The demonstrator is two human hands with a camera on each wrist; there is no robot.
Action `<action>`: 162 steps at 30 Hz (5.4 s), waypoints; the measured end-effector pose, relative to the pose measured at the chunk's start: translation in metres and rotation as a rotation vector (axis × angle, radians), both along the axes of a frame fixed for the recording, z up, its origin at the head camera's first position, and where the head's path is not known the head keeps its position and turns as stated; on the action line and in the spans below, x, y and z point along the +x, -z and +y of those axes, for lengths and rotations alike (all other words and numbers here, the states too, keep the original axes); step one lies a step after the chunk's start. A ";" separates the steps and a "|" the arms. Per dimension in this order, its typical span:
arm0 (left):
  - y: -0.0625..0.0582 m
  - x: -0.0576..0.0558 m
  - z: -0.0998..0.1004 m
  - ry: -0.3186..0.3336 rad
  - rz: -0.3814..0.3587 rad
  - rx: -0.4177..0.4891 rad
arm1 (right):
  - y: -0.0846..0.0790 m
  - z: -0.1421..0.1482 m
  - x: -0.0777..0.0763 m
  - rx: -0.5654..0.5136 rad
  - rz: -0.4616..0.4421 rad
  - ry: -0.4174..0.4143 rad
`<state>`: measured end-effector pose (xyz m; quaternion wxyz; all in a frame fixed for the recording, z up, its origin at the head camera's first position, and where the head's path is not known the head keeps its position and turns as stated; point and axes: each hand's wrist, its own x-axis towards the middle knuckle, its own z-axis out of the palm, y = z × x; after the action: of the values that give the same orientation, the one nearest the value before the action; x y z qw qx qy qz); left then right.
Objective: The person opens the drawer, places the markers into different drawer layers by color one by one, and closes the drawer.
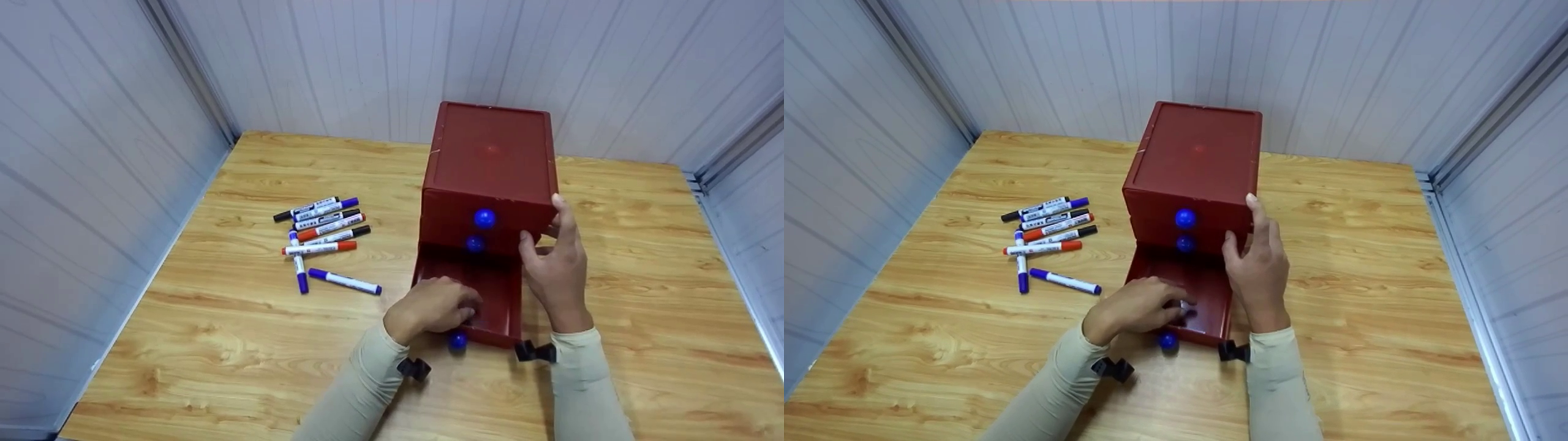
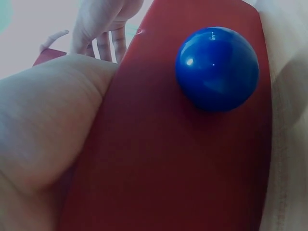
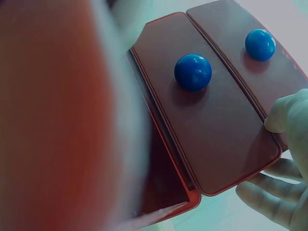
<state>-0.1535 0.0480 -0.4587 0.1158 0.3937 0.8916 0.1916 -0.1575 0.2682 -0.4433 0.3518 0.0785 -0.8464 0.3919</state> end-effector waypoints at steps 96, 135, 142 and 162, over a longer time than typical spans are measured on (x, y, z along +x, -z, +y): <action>0.029 -0.028 -0.158 -0.574 0.474 0.255 | -0.005 -0.004 0.001 0.098 0.017 0.028; 0.034 -0.031 -0.177 -0.779 0.369 -0.029 | -0.005 -0.003 0.002 0.110 0.013 0.050; 0.034 -0.032 -0.176 -0.774 0.310 -0.058 | -0.005 -0.003 0.002 0.120 -0.001 0.036; 0.037 -0.032 -0.174 -0.745 0.365 0.038 | -0.005 -0.004 0.003 0.054 0.005 0.017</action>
<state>-0.1859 -0.1263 -0.4954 -0.1288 0.0739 0.9753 0.1637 -0.1549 0.2640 -0.4382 0.3550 0.0817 -0.8564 0.3659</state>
